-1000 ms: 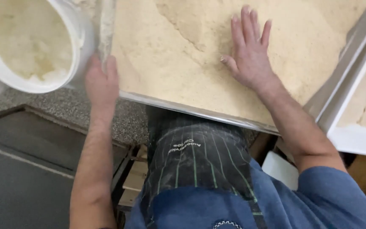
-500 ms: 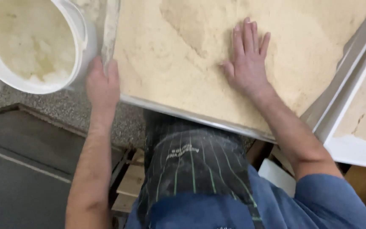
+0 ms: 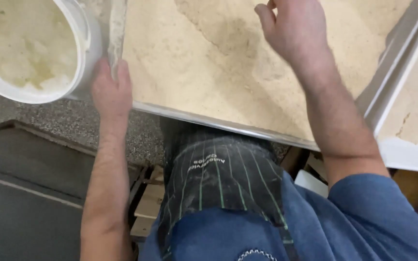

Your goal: The person is breading chicken pieces by dipping them in a liquid wash and then thoroughly coating them with breadcrumbs in a large tray.

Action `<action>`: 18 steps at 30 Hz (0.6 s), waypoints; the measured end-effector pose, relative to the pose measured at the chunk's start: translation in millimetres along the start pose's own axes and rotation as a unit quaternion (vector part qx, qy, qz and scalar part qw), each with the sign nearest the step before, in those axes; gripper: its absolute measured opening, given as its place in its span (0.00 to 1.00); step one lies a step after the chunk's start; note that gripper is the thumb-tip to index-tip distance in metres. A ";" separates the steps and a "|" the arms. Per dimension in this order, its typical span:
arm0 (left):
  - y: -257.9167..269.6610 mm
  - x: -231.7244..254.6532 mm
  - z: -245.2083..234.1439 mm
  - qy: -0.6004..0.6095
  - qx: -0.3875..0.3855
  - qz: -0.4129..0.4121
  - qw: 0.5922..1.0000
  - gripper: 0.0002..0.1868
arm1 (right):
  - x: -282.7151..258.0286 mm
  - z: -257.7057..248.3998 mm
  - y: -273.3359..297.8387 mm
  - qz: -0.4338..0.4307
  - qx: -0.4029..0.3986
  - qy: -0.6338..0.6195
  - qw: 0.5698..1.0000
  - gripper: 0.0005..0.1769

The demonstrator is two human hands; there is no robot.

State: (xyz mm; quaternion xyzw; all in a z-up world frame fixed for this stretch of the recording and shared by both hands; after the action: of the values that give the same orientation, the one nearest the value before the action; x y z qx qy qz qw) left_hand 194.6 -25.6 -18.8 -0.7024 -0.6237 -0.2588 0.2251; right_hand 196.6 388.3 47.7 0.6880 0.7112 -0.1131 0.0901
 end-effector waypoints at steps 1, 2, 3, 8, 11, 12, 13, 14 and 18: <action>6.8 -1.8 -1.2 0.005 -0.017 -0.046 0.999 0.15 | 22.8 23.6 -0.2 0.092 -0.088 -0.024 0.992 0.15; 10.3 -7.6 1.0 0.006 -0.019 -0.046 0.999 0.15 | 13.0 16.5 -1.5 0.094 -0.090 -0.024 0.991 0.15; 7.9 -8.3 1.2 -0.012 -0.004 -0.020 1.000 0.17 | 14.9 22.2 -0.6 0.167 -0.165 -0.069 0.970 0.08; 6.4 -10.1 1.9 -0.014 -0.010 -0.028 0.999 0.16 | 25.3 45.7 5.3 0.233 -0.318 -0.102 0.913 0.27; 4.2 -8.3 1.9 -0.017 0.006 0.004 1.000 0.17 | 34.6 67.7 16.3 0.211 -0.444 -0.074 0.868 0.25; 4.5 -8.2 1.2 -0.016 0.008 -0.004 1.000 0.16 | 31.9 65.0 22.2 0.204 -0.465 -0.033 0.861 0.19; 4.4 -8.0 0.2 -0.015 0.011 -0.012 1.000 0.15 | 29.4 62.2 27.9 0.198 -0.485 0.007 0.852 0.16; 5.4 -4.3 -0.7 -0.015 0.008 -0.005 1.000 0.15 | 32.3 60.3 34.1 0.203 -0.481 0.004 0.853 0.16; 7.6 -19.8 -0.8 -0.035 0.010 0.023 0.999 0.21 | 45.0 45.1 48.5 0.142 -0.387 -0.010 0.911 0.15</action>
State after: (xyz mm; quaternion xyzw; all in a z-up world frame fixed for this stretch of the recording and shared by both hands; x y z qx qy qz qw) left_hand 200.3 -42.0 -30.9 -0.7232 -0.6171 -0.2224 0.2162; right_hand 242.1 420.0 -10.1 0.6914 0.5930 0.1783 0.3721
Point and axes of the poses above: each hand's wrist, its own y-axis away from the middle knuckle, its own z-axis out of the palm, x = y × z, the point moved 9 cm from there along -y, towards the middle knuckle
